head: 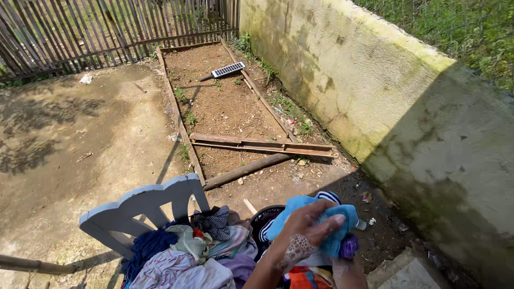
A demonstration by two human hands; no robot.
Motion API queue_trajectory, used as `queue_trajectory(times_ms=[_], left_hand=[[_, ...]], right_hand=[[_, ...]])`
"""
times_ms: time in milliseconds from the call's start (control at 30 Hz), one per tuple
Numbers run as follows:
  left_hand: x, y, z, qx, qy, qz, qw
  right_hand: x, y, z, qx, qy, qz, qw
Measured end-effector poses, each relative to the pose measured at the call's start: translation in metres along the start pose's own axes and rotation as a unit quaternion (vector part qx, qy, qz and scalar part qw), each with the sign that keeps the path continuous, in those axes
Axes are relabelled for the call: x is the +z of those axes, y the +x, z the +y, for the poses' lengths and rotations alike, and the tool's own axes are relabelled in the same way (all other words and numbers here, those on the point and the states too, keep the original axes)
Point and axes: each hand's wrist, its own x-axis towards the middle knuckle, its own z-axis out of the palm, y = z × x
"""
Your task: The person washes clothes by soaking them in a basin of soapy water, rubbing them with a soap bar on a counter, and scrubbing them in the basin by hand.
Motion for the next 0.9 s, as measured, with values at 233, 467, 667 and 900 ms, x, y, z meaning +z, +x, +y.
queue_trajectory(times_ms=[233,467,667,900], left_hand=[[0.146,0.050,-0.018,0.064,0.262,-0.219,0.938],[0.394,0.013,0.010,0.022,-0.020,-0.529,0.848],[0.632,-0.117,0.033,-0.048,0.024,-0.628,0.777],[0.815,-0.296,-0.079,0.127,0.100,-0.580,0.799]], right_hand=[[-0.233,-0.129,-0.101,-0.404,-0.378,0.106,0.826],[-0.389,-0.347,-0.151,-0.222,-0.123,0.356,0.899],[-0.519,-0.568,-0.118,-0.259,-0.240,0.589,0.727],[-0.664,-0.724,0.038,-0.092,0.143,0.598,0.784]])
